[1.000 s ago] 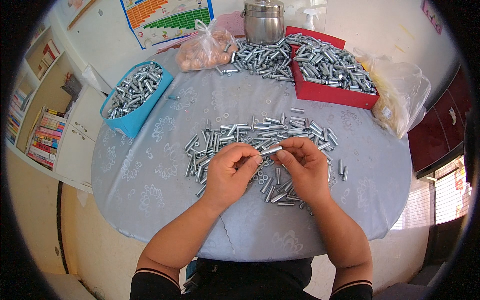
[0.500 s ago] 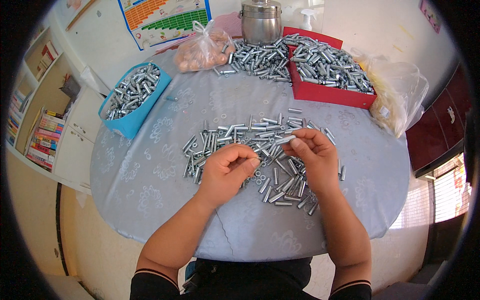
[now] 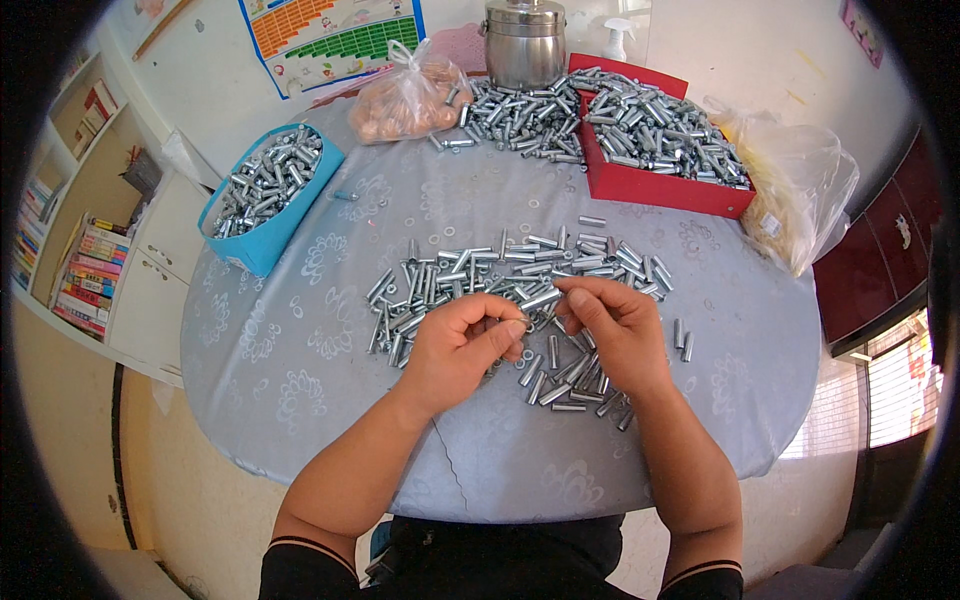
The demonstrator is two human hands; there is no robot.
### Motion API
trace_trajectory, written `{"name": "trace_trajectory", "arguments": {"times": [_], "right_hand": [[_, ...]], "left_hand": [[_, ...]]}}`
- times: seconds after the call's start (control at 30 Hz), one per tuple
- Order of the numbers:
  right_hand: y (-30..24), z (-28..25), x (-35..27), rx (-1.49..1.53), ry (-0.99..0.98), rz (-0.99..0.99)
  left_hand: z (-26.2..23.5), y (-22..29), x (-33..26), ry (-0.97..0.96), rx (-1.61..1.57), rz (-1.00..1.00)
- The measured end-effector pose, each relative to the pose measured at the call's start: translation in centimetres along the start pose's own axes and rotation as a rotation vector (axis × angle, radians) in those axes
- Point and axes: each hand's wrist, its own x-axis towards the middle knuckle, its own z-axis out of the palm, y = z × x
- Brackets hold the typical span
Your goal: The person sits at a table and repeatedly picks up small metal bolts and washers from a central pile. They insert the washers onto the bolts by hand and place the assembled units into a blue container on the left.
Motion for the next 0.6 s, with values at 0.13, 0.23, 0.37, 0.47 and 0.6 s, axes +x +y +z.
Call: {"name": "trace_trajectory", "arguments": {"times": [0.13,0.23,0.37,0.47,0.6], "right_hand": [[0.8,-0.1,0.0,0.014,0.009,-0.038],[0.6,0.0,0.0,0.032,-0.013,0.003],[0.9,0.1,-0.2,-0.051,-0.039,-0.045],[0.8,0.1,-0.3,-0.148,-0.032,-0.064],[0.2,0.3,-0.3,-0.145,-0.015,-0.012]], "left_hand": [[0.3,0.1,0.0,0.014,-0.077,-0.064],[0.1,-0.4,0.0,-0.007,-0.106,-0.098],[0.2,-0.6,0.3,-0.030,-0.136,-0.051],[0.0,-0.7,0.4,-0.042,-0.144,-0.045],[0.1,-0.2,0.3,-0.046,-0.197,-0.077]]}}
